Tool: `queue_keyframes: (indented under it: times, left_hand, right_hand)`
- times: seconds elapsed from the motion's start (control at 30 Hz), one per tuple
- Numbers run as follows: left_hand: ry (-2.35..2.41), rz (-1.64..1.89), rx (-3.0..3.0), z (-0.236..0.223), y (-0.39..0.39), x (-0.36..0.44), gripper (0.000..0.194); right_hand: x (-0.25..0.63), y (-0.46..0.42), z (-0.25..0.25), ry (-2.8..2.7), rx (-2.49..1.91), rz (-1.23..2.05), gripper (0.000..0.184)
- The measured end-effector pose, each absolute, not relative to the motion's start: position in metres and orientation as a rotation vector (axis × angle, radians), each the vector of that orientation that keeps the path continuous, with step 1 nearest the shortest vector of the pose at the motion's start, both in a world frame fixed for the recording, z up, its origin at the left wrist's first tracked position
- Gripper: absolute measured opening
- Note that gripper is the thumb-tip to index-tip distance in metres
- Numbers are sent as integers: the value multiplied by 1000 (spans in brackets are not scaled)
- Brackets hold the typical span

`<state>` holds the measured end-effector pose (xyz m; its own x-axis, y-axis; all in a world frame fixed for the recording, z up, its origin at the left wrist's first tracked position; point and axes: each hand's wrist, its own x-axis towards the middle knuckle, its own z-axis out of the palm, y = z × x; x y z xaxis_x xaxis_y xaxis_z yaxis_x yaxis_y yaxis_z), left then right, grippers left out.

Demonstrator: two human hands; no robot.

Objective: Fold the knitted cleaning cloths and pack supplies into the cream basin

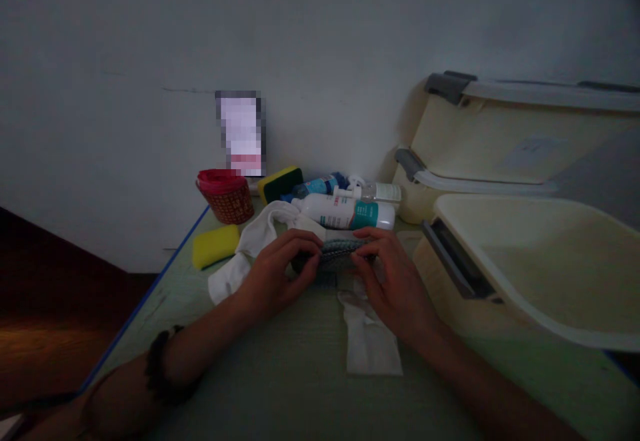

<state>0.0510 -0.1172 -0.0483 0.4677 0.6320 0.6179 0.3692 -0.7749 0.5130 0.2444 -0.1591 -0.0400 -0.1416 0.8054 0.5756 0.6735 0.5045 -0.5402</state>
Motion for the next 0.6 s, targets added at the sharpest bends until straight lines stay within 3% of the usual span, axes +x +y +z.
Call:
queue_keyframes:
  times: [0.3,0.6]
  left_hand:
    - [817,1112,2490,-50,-116,49,26]
    - [810,1201,2466,-54,-112,49,9]
  right_hand:
    - [247,-157,-43,-1847,-1219,226,6]
    - [247,-157,-41,-1855,-1225,239,16]
